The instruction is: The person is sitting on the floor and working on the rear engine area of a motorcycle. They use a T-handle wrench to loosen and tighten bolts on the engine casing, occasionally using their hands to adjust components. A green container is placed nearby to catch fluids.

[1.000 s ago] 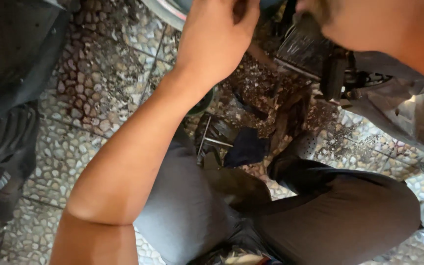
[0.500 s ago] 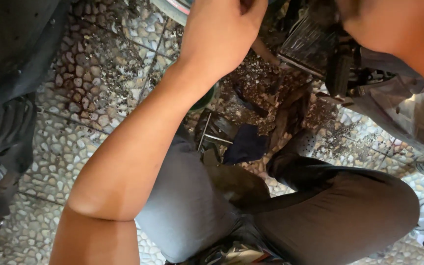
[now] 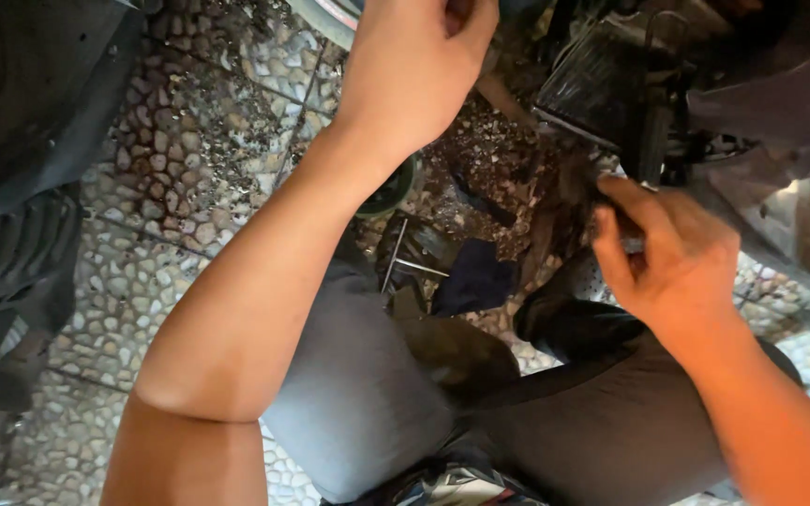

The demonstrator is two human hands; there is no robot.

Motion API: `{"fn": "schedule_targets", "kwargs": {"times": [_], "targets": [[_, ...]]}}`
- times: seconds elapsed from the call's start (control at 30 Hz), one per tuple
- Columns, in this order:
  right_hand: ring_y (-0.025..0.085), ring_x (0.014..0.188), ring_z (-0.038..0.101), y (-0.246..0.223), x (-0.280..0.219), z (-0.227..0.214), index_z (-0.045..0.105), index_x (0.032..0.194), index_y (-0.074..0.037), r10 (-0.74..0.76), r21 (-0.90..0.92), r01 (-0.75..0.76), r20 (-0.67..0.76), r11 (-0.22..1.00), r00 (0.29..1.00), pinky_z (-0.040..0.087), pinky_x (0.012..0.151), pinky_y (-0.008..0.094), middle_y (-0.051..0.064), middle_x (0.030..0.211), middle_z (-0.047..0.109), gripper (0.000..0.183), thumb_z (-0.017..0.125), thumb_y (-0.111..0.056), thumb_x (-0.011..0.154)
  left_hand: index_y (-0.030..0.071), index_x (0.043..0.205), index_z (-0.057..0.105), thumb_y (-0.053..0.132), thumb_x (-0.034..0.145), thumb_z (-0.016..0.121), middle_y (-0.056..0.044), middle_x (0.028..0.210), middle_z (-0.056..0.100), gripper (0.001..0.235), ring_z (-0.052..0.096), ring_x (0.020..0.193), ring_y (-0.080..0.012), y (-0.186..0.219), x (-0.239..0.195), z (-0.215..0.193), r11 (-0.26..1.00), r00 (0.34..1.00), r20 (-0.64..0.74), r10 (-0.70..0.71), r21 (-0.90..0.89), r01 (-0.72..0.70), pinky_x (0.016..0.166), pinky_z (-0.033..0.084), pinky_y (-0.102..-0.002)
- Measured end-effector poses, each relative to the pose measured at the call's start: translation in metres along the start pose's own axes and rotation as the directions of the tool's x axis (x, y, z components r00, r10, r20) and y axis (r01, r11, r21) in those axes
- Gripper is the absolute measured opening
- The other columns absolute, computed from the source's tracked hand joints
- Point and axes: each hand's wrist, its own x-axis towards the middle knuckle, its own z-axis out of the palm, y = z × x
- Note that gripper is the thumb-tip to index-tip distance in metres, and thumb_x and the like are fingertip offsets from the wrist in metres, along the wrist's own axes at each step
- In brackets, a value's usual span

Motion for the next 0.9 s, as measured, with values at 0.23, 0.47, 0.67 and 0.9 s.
{"fn": "schedule_targets", "kwargs": {"times": [0.23,0.47,0.67,0.9], "targets": [[0.023,0.082,0.072,0.028,-0.009,0.000,0.067,0.123,-0.006,0.099,0.240,-0.067,-0.123,0.968,0.987,0.055,0.071,0.026,0.012,0.107,0.071,0.013,0.073,-0.006,0.112,0.002,0.096,0.070,0.022,0.104,0.066,-0.012,0.077,0.070,0.021,0.065,0.060,-0.0221,0.029,-0.005,0.009,0.997,0.963,0.259,-0.073,-0.002,0.076,0.057,0.048,-0.039],[0.029,0.093,0.068,0.019,0.026,0.011,0.071,0.128,-0.007,0.025,0.039,-0.018,-0.198,0.999,0.980,0.057,0.076,0.037,0.014,0.116,0.068,0.034,0.082,-0.003,0.096,0.004,0.095,0.073,0.034,0.102,0.065,-0.002,0.079,0.078,0.032,0.075,0.072,-0.0109,0.033,-0.019,0.043,0.934,0.832,0.486,-0.267,-0.083,0.348,0.068,0.057,-0.030],[0.033,0.117,0.062,0.015,0.019,0.041,0.061,0.144,-0.002,0.035,0.152,-0.017,-0.119,0.988,0.992,0.052,0.100,0.044,0.016,0.130,0.065,0.050,0.081,-0.012,0.099,-0.001,0.102,0.071,0.031,0.103,0.063,-0.004,0.092,0.071,0.033,0.067,0.084,-0.0109,0.016,-0.027,0.082,0.497,0.632,0.656,-0.411,-0.420,0.759,0.075,0.058,-0.028],[0.036,0.140,0.044,0.013,0.016,0.016,0.062,0.140,-0.016,0.041,-0.031,-0.036,0.168,0.999,0.985,0.036,0.110,0.061,0.019,0.154,0.047,0.057,0.076,-0.032,0.087,-0.002,0.108,0.068,0.023,0.101,0.060,-0.020,0.096,0.075,0.028,0.072,0.087,-0.0359,-0.016,-0.021,0.080,0.832,0.773,0.344,-0.532,0.045,0.553,0.074,0.057,-0.041]]}}
